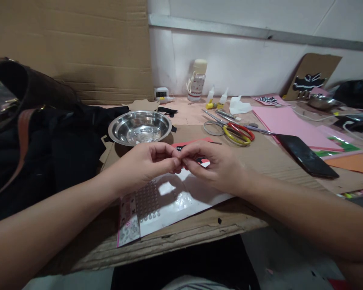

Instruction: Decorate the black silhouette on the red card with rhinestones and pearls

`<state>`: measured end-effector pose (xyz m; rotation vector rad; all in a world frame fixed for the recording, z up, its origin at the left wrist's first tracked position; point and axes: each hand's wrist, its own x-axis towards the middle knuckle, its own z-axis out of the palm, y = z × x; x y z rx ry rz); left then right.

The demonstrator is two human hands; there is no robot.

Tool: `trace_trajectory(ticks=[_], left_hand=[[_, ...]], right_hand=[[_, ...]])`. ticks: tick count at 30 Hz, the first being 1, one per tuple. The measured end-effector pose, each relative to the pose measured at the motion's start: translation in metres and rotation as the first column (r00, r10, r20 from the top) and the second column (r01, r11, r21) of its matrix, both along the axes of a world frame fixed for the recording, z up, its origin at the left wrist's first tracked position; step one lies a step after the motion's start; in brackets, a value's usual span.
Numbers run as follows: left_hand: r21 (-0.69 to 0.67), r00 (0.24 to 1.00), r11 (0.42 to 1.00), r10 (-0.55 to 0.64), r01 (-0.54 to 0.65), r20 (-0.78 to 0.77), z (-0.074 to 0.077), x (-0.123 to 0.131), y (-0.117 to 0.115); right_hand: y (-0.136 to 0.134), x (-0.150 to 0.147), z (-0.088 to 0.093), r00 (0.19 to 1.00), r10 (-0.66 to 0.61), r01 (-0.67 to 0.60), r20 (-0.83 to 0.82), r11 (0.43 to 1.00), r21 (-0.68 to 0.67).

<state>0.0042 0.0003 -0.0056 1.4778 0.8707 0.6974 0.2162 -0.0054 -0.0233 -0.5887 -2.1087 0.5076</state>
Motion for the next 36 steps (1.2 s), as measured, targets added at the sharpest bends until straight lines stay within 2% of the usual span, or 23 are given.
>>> trace_trajectory(ticks=[5, 10, 14, 21, 24, 28, 36], left_hand=[[-0.005, 0.998, 1.000, -0.021, 0.021, 0.055, 0.0009, 0.0000, -0.0001], [0.000, 0.997, 1.000, -0.006, 0.006, 0.074, -0.0007, -0.0006, 0.0003], [-0.012, 0.999, 1.000, 0.029, -0.028, 0.029, -0.0001, -0.0002, -0.0002], [0.087, 0.997, 0.995, 0.061, -0.056, -0.055, 0.0070, 0.0020, -0.0054], [0.109, 0.996, 0.993, 0.052, -0.045, -0.066, 0.0067, 0.0013, -0.0050], [0.094, 0.998, 0.996, 0.006, 0.000, -0.062, 0.0036, 0.0000, -0.0030], [0.035, 0.995, 0.998, -0.054, 0.057, -0.085, 0.0032, -0.0009, 0.0002]], right_hand=[[-0.0009, -0.0001, -0.0012, 1.000, -0.017, 0.016, -0.011, 0.997, -0.077], [-0.0006, 0.0004, -0.0017, 0.999, -0.037, 0.038, -0.029, 0.998, 0.044], [-0.0004, 0.0005, -0.0021, 0.999, -0.037, 0.042, -0.037, 0.989, 0.142], [-0.0044, 0.0003, -0.0007, 0.999, -0.024, 0.026, -0.041, 0.998, 0.050], [-0.0048, -0.0003, 0.0005, 1.000, -0.009, 0.011, -0.030, 0.999, 0.052], [-0.0051, -0.0011, 0.0024, 1.000, 0.008, -0.008, -0.003, 0.997, 0.075], [-0.0052, 0.0003, 0.0026, 0.998, -0.023, 0.025, 0.060, 0.999, -0.030]])
